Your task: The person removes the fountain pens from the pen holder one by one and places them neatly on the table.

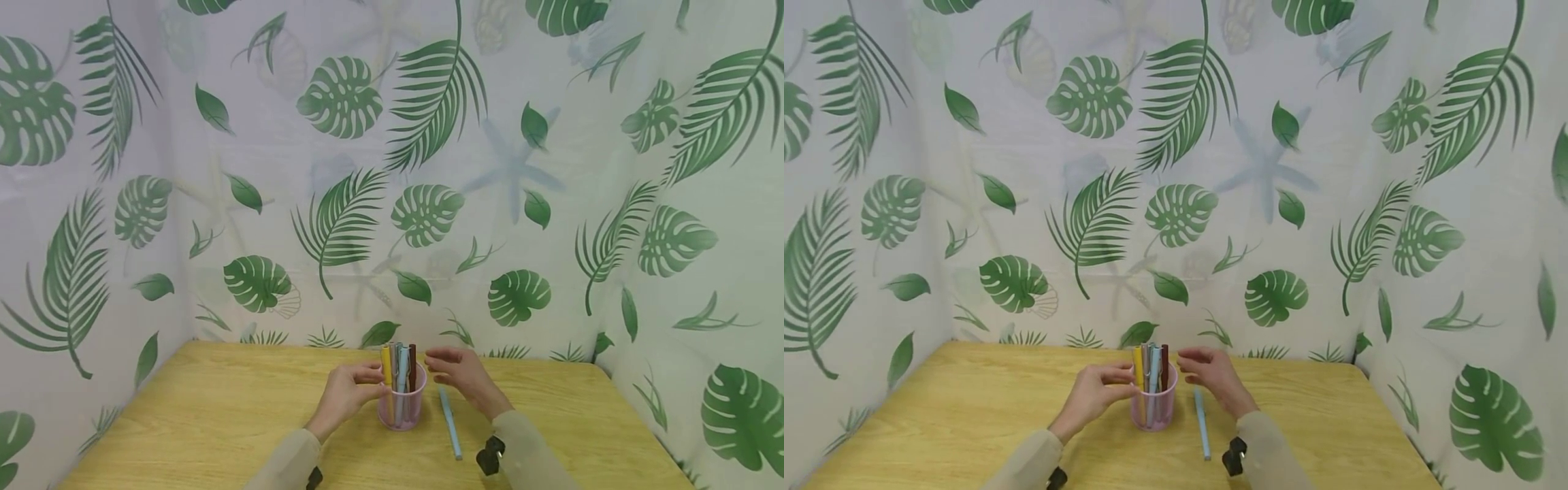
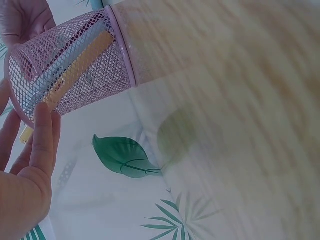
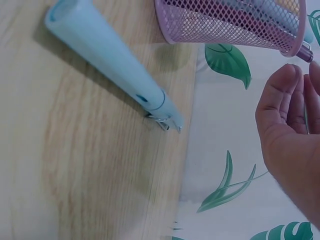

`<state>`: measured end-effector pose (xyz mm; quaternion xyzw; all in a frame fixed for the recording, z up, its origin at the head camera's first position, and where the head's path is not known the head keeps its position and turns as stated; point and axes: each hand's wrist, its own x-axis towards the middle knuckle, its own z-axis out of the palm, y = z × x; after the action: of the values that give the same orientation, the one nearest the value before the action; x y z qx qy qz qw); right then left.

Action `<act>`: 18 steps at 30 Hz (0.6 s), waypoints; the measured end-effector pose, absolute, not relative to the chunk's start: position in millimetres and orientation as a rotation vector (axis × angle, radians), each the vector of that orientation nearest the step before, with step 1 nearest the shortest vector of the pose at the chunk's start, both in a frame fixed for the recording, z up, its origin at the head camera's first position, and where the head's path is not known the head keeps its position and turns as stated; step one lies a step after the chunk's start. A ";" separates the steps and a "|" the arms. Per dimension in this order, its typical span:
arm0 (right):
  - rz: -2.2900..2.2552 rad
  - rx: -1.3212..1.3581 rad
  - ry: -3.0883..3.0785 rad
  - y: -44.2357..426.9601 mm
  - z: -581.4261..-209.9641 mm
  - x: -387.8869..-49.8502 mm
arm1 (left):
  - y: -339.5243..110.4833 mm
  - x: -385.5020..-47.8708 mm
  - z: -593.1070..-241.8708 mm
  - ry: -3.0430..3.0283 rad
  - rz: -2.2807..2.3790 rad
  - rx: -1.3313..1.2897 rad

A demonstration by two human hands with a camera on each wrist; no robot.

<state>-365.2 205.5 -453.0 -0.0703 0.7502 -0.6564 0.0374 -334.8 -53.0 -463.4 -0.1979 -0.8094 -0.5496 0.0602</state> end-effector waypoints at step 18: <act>-1.970 -0.432 2.295 198.0 -446.0 -367.3 | -53.0 -334.7 -463.5 -2.437 -1.683 -0.599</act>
<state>-367.3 198.0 -446.0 -0.1413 0.7505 -0.6441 0.0433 -334.7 -53.0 -463.5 -0.1980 -0.8050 -0.5560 0.0602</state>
